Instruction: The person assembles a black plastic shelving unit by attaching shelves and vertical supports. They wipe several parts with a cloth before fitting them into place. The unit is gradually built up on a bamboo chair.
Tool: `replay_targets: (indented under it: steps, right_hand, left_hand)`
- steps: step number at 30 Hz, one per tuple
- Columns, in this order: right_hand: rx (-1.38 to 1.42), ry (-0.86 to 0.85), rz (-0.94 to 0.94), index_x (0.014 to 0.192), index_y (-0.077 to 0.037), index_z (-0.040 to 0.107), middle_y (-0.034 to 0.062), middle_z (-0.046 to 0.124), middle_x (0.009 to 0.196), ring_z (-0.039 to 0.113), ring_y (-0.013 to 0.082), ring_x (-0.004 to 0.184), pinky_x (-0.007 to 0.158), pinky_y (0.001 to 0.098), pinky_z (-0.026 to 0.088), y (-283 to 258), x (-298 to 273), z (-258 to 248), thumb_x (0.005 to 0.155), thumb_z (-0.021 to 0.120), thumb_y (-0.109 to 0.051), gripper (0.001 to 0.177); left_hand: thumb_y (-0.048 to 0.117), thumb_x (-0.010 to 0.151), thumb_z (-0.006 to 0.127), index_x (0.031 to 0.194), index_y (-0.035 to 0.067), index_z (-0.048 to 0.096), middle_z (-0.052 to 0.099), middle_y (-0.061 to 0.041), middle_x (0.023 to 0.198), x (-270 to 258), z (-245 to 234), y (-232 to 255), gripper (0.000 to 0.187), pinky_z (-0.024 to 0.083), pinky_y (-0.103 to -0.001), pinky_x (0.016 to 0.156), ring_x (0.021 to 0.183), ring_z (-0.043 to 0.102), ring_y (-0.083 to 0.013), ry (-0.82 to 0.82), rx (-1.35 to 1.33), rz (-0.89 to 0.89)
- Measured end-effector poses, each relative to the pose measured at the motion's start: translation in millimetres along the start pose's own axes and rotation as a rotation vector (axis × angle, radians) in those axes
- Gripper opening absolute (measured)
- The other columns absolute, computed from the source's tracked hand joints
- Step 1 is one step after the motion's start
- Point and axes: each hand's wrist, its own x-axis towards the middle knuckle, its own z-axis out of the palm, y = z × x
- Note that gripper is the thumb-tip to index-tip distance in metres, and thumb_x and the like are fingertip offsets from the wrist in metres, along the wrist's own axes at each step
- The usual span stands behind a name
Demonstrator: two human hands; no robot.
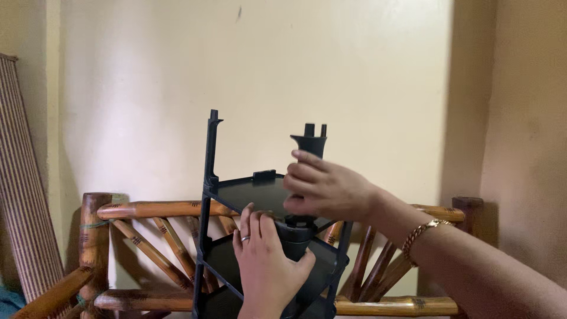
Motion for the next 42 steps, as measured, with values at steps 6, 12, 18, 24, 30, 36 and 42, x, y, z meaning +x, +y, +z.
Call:
replay_targets:
  steps: [6,12,18,24,30,36,42]
  right_hand:
    - [-0.128,-0.104,0.11,0.092,-0.02,0.059,0.0005,0.057,0.103,0.057,0.0242,0.115,0.124,0.0459,0.033,4,-5,-2,0.087,0.07,-0.016,0.013]
    - [-0.168,-0.211,0.189,0.09,-0.02,0.06,-0.0006,0.056,0.099,0.058,0.0217,0.113,0.12,0.0458,0.03,12,-20,-7,0.089,0.068,-0.016,0.009]
    - [0.022,-0.411,0.184,0.11,-0.011,0.063,0.0048,0.058,0.102,0.059,0.0236,0.106,0.118,0.0487,0.034,3,-31,-2,0.091,0.063,-0.016,0.02]
    - [0.219,-0.691,0.164,0.107,-0.004,0.063,0.0101,0.06,0.109,0.061,0.0242,0.106,0.108,0.043,0.043,-11,-49,-13,0.086,0.067,-0.017,0.025]
    - [0.222,-0.285,0.09,0.098,-0.008,0.07,0.0019,0.067,0.092,0.067,0.0194,0.095,0.118,0.0513,0.041,-25,-81,-47,0.084,0.072,-0.012,0.014]
    - [0.167,-0.547,0.266,0.095,-0.014,0.072,0.0011,0.07,0.09,0.068,0.0199,0.094,0.109,0.0516,0.042,-14,-137,-70,0.08,0.074,-0.025,0.018]
    - [0.074,-0.593,0.359,0.104,-0.015,0.07,0.0002,0.067,0.096,0.068,0.0185,0.095,0.089,0.0369,0.054,-53,-207,-72,0.08,0.067,-0.016,0.024]
  left_hand:
    - [0.039,0.056,0.088,0.125,0.003,0.047,0.047,-0.019,0.137,7,6,-12,0.088,0.028,-0.058,0.111,0.146,0.029,-0.036,-0.029,0.044,-0.058]
    - [0.038,0.061,0.087,0.131,0.003,0.043,0.041,-0.02,0.14,35,0,-54,0.09,0.029,-0.053,0.116,0.146,0.025,-0.0335,-0.129,0.143,-0.127]
    - [0.037,0.063,0.087,0.139,0.008,0.04,0.037,-0.016,0.149,37,2,-62,0.093,0.024,-0.057,0.118,0.153,0.017,-0.0322,-0.159,0.136,-0.176]
    - [0.038,0.07,0.08,0.153,-0.002,0.025,0.03,-0.026,0.157,-11,4,-18,0.107,0.021,-0.064,0.116,0.151,0.021,-0.044,0.191,0.042,0.233]
    - [0.025,0.081,0.077,0.143,0.005,0.04,0.054,-0.024,0.137,-40,58,26,0.074,0.044,-0.048,0.107,0.131,0.052,-0.0405,-0.473,-0.319,-0.053]
    - [0.003,0.084,0.063,0.143,0.005,0.042,0.068,-0.026,0.111,-83,85,46,0.063,0.051,-0.052,0.088,0.104,0.067,-0.0437,-0.489,-0.294,-0.044]
    - [0.021,0.09,0.066,0.132,0.005,0.051,0.068,-0.024,0.089,-120,105,77,0.048,0.053,-0.05,0.075,0.085,0.069,-0.038,-0.787,-0.512,-0.173]
